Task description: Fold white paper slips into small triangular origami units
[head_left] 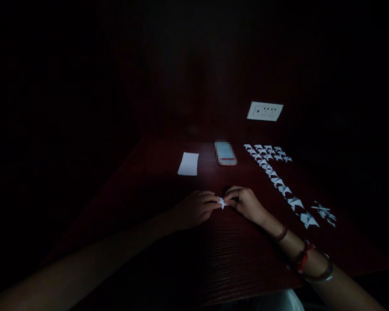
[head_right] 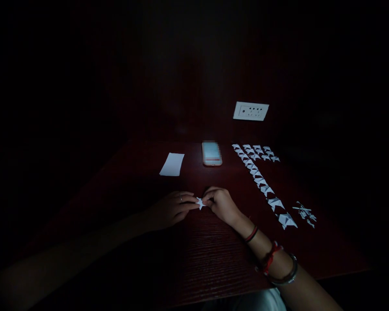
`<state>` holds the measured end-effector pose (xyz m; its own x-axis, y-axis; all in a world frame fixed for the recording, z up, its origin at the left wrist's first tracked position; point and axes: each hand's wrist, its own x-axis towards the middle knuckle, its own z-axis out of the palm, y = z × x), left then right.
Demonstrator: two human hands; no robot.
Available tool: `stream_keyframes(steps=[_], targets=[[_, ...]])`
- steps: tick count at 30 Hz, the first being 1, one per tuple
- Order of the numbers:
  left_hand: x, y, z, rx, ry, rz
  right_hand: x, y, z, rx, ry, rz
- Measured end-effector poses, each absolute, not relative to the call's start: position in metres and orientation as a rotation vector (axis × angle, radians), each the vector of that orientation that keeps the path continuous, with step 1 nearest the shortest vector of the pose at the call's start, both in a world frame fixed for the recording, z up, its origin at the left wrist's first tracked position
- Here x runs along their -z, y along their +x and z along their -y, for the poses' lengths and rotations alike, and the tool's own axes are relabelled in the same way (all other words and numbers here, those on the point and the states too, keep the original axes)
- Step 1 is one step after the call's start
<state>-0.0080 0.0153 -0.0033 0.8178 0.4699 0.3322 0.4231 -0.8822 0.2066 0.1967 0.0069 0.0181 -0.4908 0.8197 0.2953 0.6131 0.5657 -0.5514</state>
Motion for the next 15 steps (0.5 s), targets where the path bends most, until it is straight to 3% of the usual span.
stream_keyframes(steps=[8, 15], targets=[[0.008, -0.007, -0.017, -0.554, 2.915, -0.739, -0.015, 0.212, 0.008, -0.315, -0.945, 2.539], [0.007, -0.003, -0.016, -0.462, 2.944, -0.779, -0.012, 0.221, 0.006, -0.528, -1.037, 2.384]])
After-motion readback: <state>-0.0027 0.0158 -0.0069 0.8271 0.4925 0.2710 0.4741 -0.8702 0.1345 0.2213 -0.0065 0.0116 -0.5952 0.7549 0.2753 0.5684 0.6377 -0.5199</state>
